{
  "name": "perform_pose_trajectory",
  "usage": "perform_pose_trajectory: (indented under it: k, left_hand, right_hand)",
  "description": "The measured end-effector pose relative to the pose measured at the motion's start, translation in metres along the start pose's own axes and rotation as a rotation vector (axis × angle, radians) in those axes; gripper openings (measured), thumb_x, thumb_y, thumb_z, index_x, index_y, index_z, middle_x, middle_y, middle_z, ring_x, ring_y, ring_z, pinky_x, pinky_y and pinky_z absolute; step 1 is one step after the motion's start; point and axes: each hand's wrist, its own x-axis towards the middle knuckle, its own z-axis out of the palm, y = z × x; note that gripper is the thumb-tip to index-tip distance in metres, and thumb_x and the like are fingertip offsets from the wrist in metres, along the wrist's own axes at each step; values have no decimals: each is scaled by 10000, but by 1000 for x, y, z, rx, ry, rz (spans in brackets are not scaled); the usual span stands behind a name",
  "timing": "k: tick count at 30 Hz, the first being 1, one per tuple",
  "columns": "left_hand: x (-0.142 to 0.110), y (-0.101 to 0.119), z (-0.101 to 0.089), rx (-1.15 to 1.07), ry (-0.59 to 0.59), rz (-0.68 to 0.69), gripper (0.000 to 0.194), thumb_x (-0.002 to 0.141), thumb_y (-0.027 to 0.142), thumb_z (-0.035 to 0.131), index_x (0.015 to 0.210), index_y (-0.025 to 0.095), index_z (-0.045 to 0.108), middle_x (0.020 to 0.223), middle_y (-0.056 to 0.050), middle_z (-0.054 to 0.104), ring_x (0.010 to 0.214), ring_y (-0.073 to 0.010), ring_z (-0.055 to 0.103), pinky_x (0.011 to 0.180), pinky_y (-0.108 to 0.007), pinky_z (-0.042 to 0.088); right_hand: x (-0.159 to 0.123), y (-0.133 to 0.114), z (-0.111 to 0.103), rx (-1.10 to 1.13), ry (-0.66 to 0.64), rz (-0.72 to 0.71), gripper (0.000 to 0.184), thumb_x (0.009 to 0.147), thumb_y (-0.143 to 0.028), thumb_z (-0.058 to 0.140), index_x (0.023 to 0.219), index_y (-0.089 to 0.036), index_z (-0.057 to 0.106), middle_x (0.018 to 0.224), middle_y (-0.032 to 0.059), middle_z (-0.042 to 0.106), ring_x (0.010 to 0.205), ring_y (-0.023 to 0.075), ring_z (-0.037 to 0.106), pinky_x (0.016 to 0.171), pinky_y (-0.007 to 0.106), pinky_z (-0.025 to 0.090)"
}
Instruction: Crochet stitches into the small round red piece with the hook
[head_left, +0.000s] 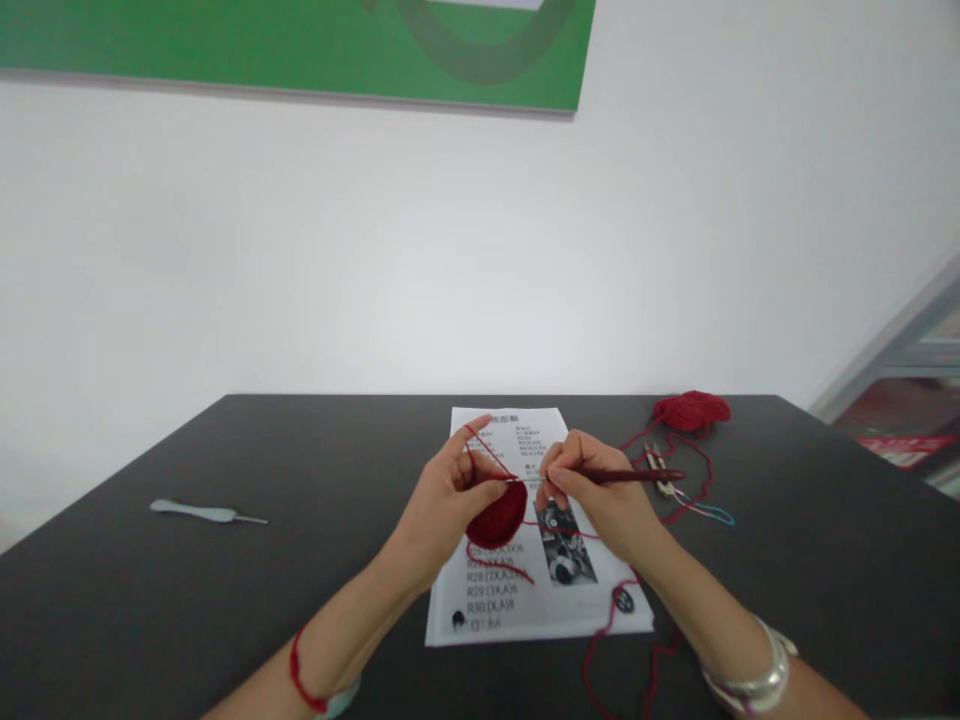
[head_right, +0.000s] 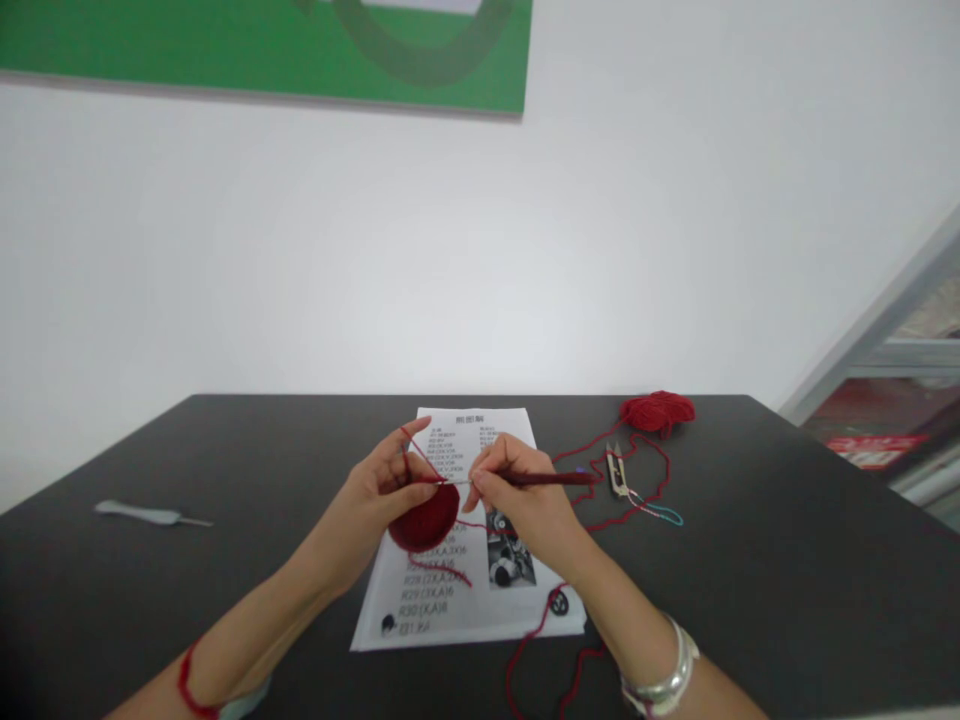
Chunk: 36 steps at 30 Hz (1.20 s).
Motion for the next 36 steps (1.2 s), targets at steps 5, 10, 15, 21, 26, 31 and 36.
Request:
perform_pose_trajectory:
  k: [5,10,15,21,26,31,36]
  left_hand:
    - [1,0,1,38,29,12,760,634,117,702,1331,77,404,649,45,627,577,-97,541,562,-220,396]
    - [1,-2,0,56,58,17,751,640,138,694,1331,82,406,659,45,618,587,-102,536,580,-229,405]
    - [0,-2,0,80,65,36,722,663,154,692,1326,89,413,687,33,626,642,-124,563,636,-250,425]
    - [2,-10,-1,144,98,79,685,684,173,693,1319,107,443,670,37,624,649,-141,568,663,-269,433]
    - [0,-15,1,163,99,90,706,701,188,705,1347,94,437,670,30,631,673,-148,573,720,-289,440]
    - [1,-8,-1,-72,36,-61,773,628,133,752,1336,89,446,634,41,628,597,-114,553,630,-243,408]
    - [4,-6,-4,-260,-10,-232,717,570,74,777,1243,78,531,638,26,630,573,-86,538,600,-218,391]
  right_hand:
    - [-5,-7,8,-219,26,-80,153,790,-156,577,675,-216,496,646,-29,596,517,104,541,461,218,375]
    - [-10,-6,13,-587,54,-349,162,797,-95,523,719,-232,485,668,-31,614,530,100,560,486,213,410]
    - [-13,3,13,-796,56,-634,186,798,-77,531,777,-257,489,717,-17,658,584,123,607,549,232,463]
    - [-16,7,16,-870,-14,-674,216,827,-41,493,834,-255,461,721,2,616,605,140,579,562,249,467]
    - [-16,12,19,-912,-114,-731,205,863,-27,473,896,-229,473,766,45,596,695,171,563,611,278,483]
    - [-8,12,12,-827,-192,-693,171,908,-74,463,951,-230,516,841,47,593,728,152,573,612,255,487]
    - [-9,14,14,-1010,-193,-869,197,913,-59,435,936,-215,554,798,63,607,684,174,529,586,290,464]
